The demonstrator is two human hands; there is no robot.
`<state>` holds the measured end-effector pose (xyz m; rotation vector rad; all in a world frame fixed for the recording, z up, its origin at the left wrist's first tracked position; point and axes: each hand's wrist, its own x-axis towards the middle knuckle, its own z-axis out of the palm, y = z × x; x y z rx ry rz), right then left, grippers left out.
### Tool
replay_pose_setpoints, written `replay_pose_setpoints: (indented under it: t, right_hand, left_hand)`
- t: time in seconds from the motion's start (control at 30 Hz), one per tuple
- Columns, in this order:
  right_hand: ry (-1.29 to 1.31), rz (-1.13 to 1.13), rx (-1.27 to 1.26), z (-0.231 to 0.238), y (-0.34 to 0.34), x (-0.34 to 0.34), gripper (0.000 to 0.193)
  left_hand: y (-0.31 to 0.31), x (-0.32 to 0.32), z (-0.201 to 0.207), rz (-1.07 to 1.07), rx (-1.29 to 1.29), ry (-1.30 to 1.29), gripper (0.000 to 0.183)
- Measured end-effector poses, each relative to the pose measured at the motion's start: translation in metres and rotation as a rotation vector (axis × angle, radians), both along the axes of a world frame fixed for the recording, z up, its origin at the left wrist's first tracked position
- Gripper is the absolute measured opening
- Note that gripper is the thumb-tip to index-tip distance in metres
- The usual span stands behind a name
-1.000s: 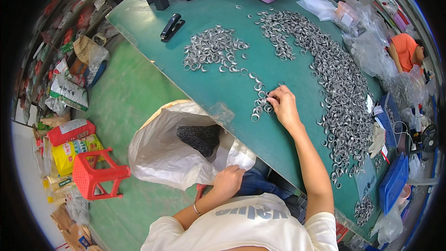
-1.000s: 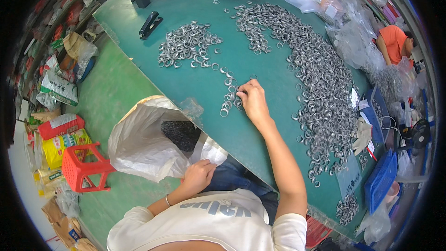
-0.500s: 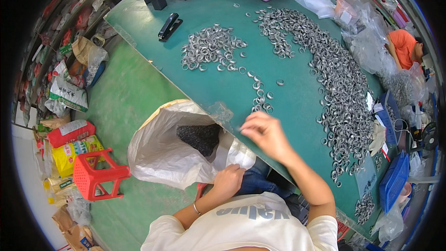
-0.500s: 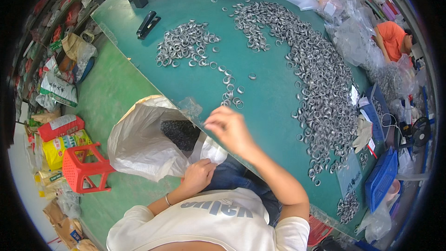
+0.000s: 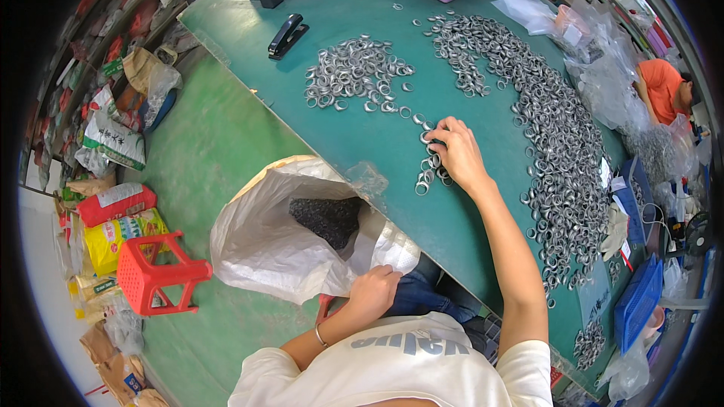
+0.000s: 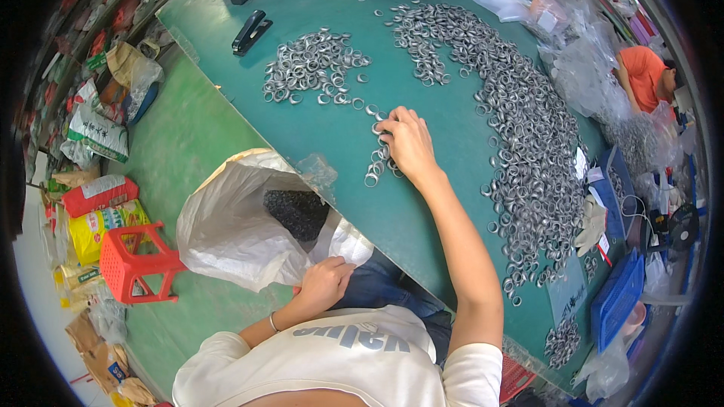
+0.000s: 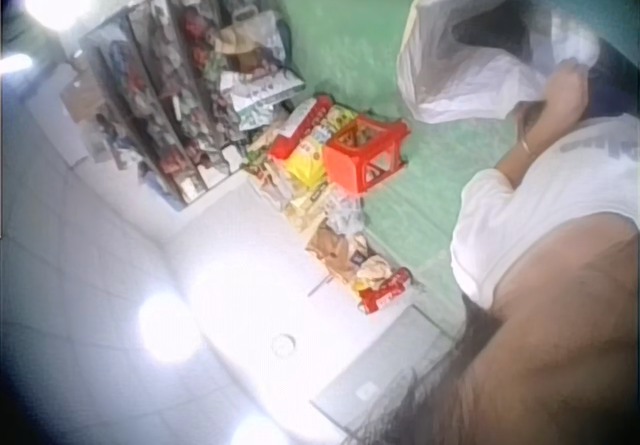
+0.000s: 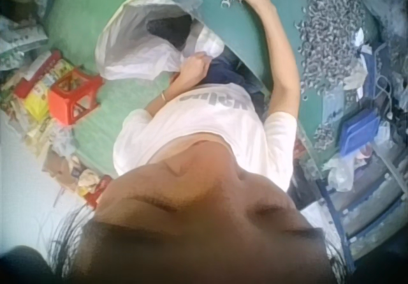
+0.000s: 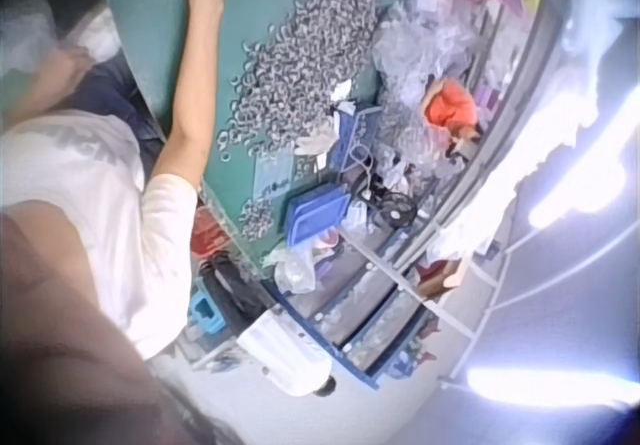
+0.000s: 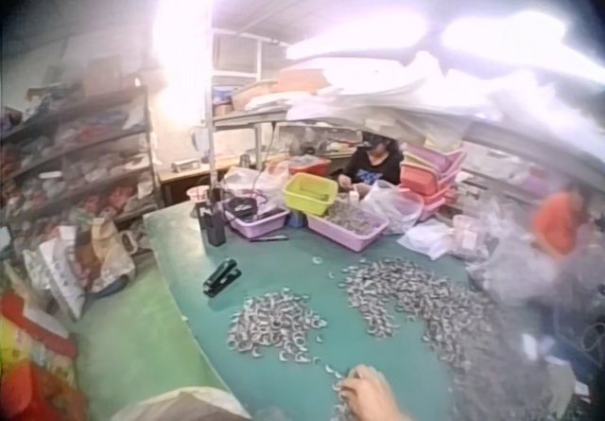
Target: The person writes on a small paper tag using a red pen, then sorts through a pile of metal rings on a green tabletop, picking up individual rings to inspect them and placing some into a plastic bag.
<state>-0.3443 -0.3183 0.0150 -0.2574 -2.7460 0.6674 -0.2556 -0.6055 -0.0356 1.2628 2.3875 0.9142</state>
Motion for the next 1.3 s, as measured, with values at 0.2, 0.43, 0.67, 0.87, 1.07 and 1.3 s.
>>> replay_pose_setpoints:
  t: [0.2, 0.43, 0.67, 0.87, 1.07, 1.3]
  right_hand:
    - [0.085, -0.072, -0.155, -0.014, 0.009, 0.011, 0.012]
    - [0.116, -0.039, -1.204, 0.040, -0.028, 0.052, 0.012]
    - [0.217, 0.073, -1.307, 0.067, -0.042, 0.084, 0.012]
    - [0.327, 0.134, -1.254, 0.077, -0.048, 0.100, 0.009]
    - [0.363, 0.164, -1.169, 0.086, -0.051, 0.111, 0.008]
    - [0.389, 0.131, -1.229, 0.083, -0.043, 0.125, 0.007]
  left_hand:
    - [0.002, 0.000, 0.001, 0.002, 0.003, -0.011, 0.012]
    - [0.002, 0.000, -0.001, -0.008, -0.003, -0.005, 0.012]
    - [0.004, 0.001, -0.002, -0.018, -0.003, 0.017, 0.012]
    - [0.005, 0.002, -0.002, -0.017, -0.006, 0.020, 0.011]
    - [0.005, 0.002, -0.001, 0.000, -0.030, -0.010, 0.009]
    - [0.008, 0.001, 0.002, -0.015, -0.016, 0.032, 0.009]
